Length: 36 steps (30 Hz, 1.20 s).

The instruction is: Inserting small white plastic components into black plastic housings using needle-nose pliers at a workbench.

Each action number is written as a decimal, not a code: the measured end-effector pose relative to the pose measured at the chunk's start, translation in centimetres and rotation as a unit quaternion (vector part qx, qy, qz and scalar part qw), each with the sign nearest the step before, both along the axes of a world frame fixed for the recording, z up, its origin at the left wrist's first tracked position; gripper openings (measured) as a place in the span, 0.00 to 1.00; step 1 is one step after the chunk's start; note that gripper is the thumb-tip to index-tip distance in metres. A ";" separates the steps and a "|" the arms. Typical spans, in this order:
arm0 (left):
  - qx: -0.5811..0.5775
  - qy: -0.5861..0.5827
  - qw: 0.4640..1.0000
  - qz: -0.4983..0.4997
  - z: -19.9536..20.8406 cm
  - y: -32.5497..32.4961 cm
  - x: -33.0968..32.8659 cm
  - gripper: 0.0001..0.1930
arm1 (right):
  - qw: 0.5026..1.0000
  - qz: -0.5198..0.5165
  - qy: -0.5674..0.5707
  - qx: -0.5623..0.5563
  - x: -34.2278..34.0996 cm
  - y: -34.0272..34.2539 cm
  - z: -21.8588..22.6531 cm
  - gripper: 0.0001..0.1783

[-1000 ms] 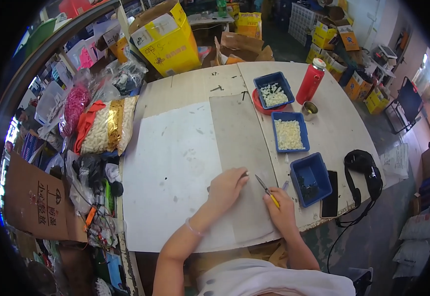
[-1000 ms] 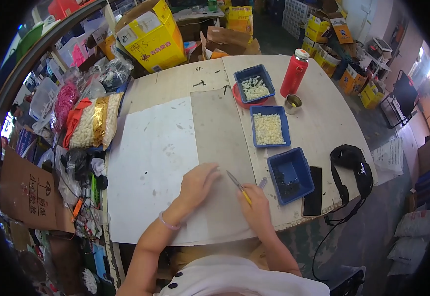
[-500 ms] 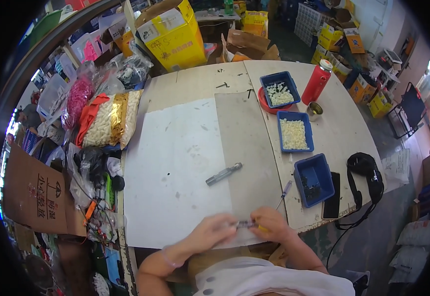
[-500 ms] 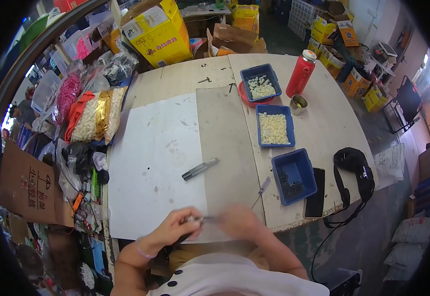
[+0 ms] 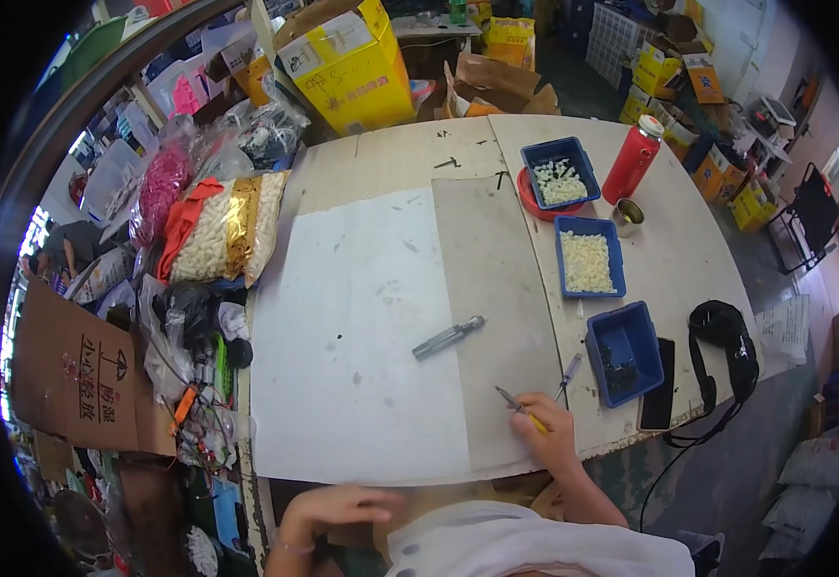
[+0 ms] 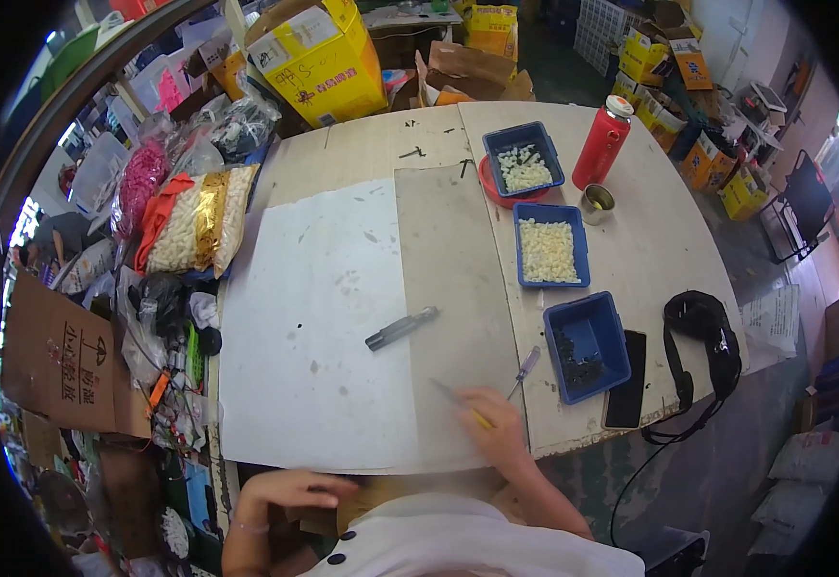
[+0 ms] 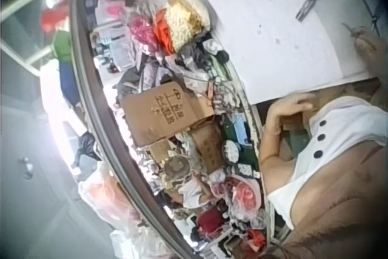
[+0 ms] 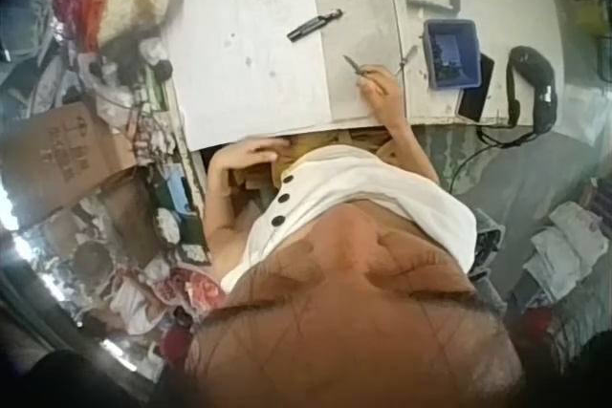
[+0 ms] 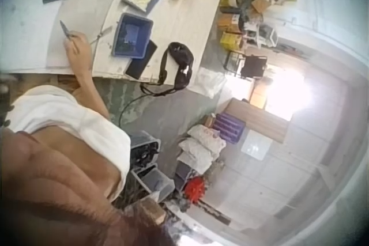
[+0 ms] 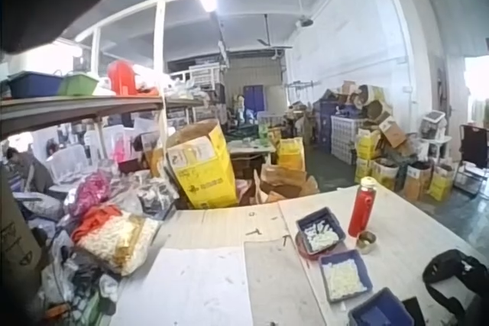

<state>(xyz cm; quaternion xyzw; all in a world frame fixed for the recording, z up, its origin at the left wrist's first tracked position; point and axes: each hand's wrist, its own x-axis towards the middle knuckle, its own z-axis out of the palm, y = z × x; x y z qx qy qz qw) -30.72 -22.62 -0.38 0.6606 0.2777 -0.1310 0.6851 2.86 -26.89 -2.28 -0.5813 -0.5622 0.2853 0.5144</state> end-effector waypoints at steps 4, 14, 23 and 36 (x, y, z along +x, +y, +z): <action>0.365 -0.139 0.909 0.144 1.4 5.6 9.7 0.18 | 1.000 -0.006 0.001 0.016 -0.4 -0.2 0.5 0.07; 0.589 -0.094 0.786 0.163 -3.2 12.3 21.6 0.10 | 0.986 -0.141 -0.054 -0.071 0.5 -0.3 2.0 0.08; 0.664 -0.187 0.673 0.267 0.6 7.2 19.0 0.08 | 0.988 -0.106 -0.109 -0.018 -1.4 2.4 2.4 0.11; 0.595 -0.182 0.719 0.310 1.4 5.7 16.9 0.09 | 0.994 -0.047 -0.098 0.011 -2.3 1.9 2.7 0.07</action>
